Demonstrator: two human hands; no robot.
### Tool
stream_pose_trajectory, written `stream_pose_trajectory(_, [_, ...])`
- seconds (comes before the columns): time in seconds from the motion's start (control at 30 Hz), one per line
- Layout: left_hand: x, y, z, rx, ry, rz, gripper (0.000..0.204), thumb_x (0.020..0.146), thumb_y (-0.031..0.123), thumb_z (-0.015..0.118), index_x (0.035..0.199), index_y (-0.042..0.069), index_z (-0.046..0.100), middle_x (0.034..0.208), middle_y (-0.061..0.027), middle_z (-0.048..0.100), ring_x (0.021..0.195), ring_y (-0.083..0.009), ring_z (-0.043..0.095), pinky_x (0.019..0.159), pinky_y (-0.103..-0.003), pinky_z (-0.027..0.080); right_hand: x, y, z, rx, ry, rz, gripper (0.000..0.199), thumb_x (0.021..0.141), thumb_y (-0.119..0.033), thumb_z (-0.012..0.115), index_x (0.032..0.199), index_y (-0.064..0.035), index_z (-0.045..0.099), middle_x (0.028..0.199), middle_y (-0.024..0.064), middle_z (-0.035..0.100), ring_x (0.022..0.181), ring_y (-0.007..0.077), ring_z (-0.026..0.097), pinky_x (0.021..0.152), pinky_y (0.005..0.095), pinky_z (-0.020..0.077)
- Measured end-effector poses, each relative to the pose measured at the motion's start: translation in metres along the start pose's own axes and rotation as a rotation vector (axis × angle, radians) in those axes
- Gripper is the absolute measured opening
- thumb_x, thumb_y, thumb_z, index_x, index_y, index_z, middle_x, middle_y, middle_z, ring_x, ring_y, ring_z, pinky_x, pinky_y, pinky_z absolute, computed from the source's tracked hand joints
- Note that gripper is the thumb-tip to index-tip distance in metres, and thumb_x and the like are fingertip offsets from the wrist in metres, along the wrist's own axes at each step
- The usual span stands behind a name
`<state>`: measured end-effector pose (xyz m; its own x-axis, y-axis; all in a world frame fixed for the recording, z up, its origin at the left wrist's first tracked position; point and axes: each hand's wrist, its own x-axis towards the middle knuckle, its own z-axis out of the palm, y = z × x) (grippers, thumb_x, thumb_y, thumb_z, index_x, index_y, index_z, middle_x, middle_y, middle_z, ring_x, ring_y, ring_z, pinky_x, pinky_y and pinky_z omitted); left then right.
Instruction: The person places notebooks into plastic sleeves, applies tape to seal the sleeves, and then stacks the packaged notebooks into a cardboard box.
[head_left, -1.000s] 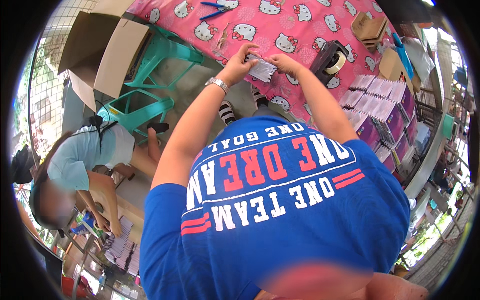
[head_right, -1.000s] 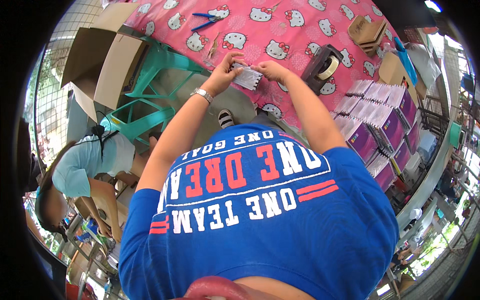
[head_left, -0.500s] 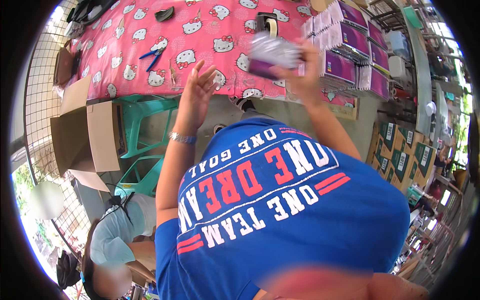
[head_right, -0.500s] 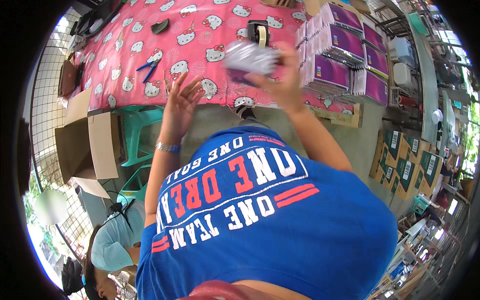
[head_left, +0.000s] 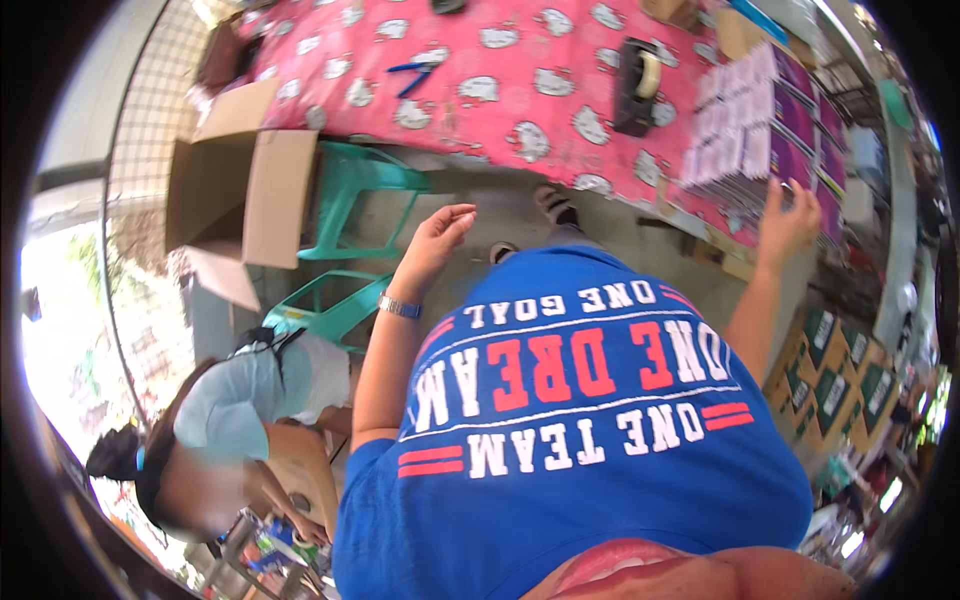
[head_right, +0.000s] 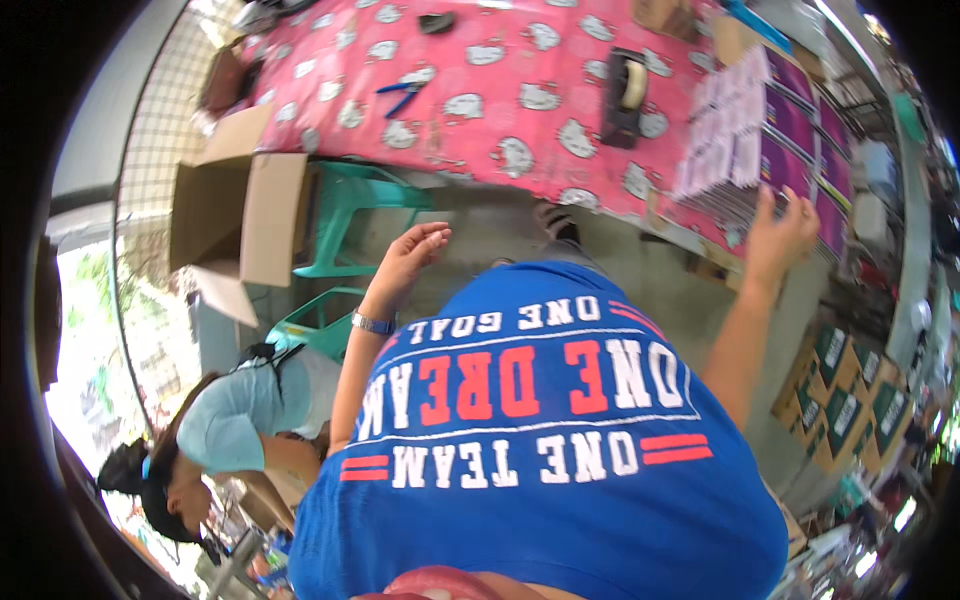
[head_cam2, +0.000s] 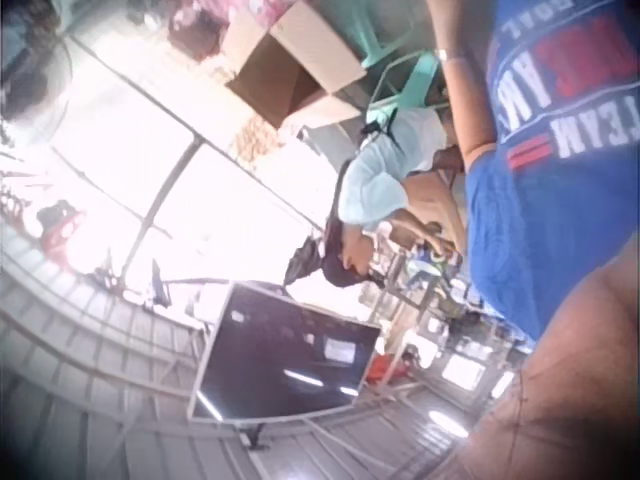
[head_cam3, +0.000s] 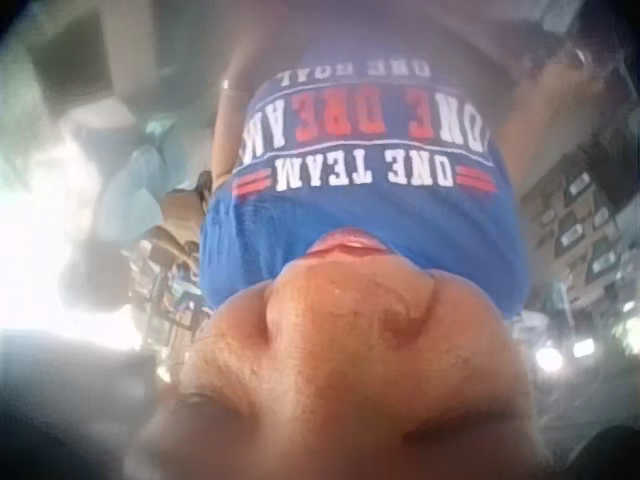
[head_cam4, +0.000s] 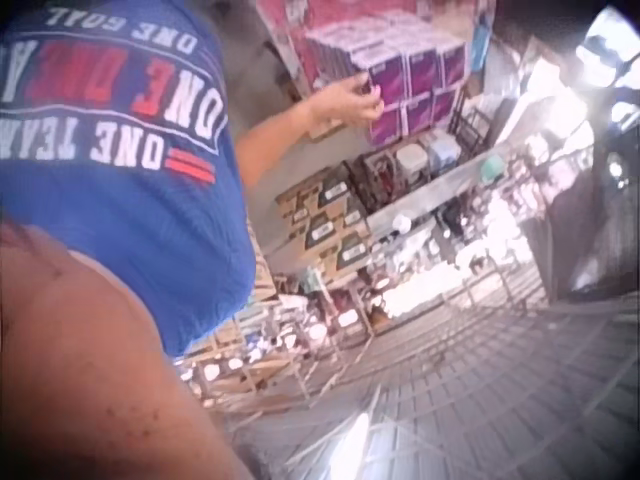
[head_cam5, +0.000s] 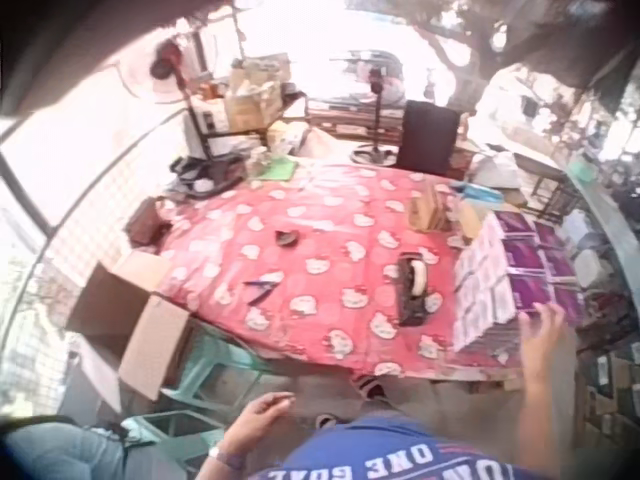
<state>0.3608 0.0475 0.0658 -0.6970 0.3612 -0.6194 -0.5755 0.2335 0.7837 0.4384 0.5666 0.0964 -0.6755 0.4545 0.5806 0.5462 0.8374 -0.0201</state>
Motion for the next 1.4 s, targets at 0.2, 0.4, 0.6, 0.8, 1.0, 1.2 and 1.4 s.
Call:
stream_pose_trajectory(0.2, [-0.084,0.007,-0.195,0.779,1.186,0.235,0.051,0.081,0.029,0.069,0.12,0.0,0.053,0.121,-0.0188,0.054,0.115,-0.0333,0.049,0.101,-0.041,0.036,0.091,-0.061,-0.05,0.065,0.285,-0.201,0.025,0.081,-0.037,0.067,0.103,-0.0254,0.067,0.119,0.001,0.057,0.107,0.0217,0.053,0.089,0.0421,0.0391])
stream_pose_trajectory(0.4, [-0.209,0.135,-0.116,0.877,1.074,0.382,0.048,0.087,0.025,0.059,0.127,-0.001,0.049,0.132,-0.0195,0.048,0.126,-0.0297,0.042,0.106,-0.04,0.029,0.174,-0.069,-0.098,0.155,0.418,-0.694,0.023,0.081,-0.018,0.069,0.103,-0.0175,0.069,0.114,-0.0002,0.061,0.098,0.0173,0.058,0.08,0.0293,0.0461])
stream_pose_trajectory(0.6, [-0.201,0.232,0.055,1.062,0.478,0.843,0.029,0.085,0.018,0.056,0.111,0.006,0.058,0.111,-0.0155,0.063,0.103,-0.0278,0.062,0.097,-0.046,0.042,0.211,-0.121,-0.065,0.617,0.419,-0.55,0.016,0.082,-0.011,0.067,0.098,-0.0097,0.069,0.104,0.0045,0.065,0.096,0.0192,0.06,0.082,0.0304,0.0469])
stream_pose_trajectory(0.8, [-0.182,0.301,0.083,1.196,0.084,1.029,0.036,0.084,0.019,0.058,0.119,0.019,0.049,0.114,-0.0092,0.06,0.104,-0.0276,0.062,0.096,-0.052,0.042,0.152,-0.299,-0.045,0.975,0.007,-0.851,0.021,0.078,-0.01,0.064,0.099,-0.011,0.067,0.112,0.0021,0.059,0.113,0.021,0.049,0.094,0.0355,0.0364])
stream_pose_trajectory(1.0, [-0.201,0.298,0.03,1.293,0.055,1.076,0.053,0.08,0.028,0.064,0.128,0.028,0.041,0.116,-0.0031,0.059,0.102,-0.0238,0.062,0.097,-0.051,0.044,0.102,-0.333,-0.012,0.915,-0.15,-0.855,0.022,0.076,-0.019,0.067,0.098,-0.0166,0.066,0.112,-0.0021,0.058,0.111,0.0192,0.05,0.096,0.0401,0.0285])
stream_pose_trajectory(1.2, [-0.213,0.303,-0.044,1.389,0.014,1.15,0.071,0.077,0.036,0.07,0.137,0.038,0.032,0.118,0.003,0.058,0.101,-0.02,0.063,0.097,-0.049,0.046,0.046,-0.314,0.052,0.444,-0.352,-0.441,0.041,0.076,-0.028,0.069,0.114,-0.0172,0.059,0.121,0.0037,0.052,0.112,0.0264,0.049,0.095,0.0467,0.0325])
stream_pose_trajectory(1.4, [-0.2,0.293,-0.165,0.895,0.084,0.949,0.039,0.081,0.005,0.052,0.12,0.001,0.053,0.11,-0.0172,0.063,0.102,-0.0283,0.062,0.097,-0.048,0.041,0.041,-0.231,0.129,-0.071,-0.635,0.393,0.11,0.065,-0.052,0.075,0.147,-0.0174,0.011,0.137,0.0241,0.039,0.122,0.0364,0.045,0.095,0.0497,0.041])
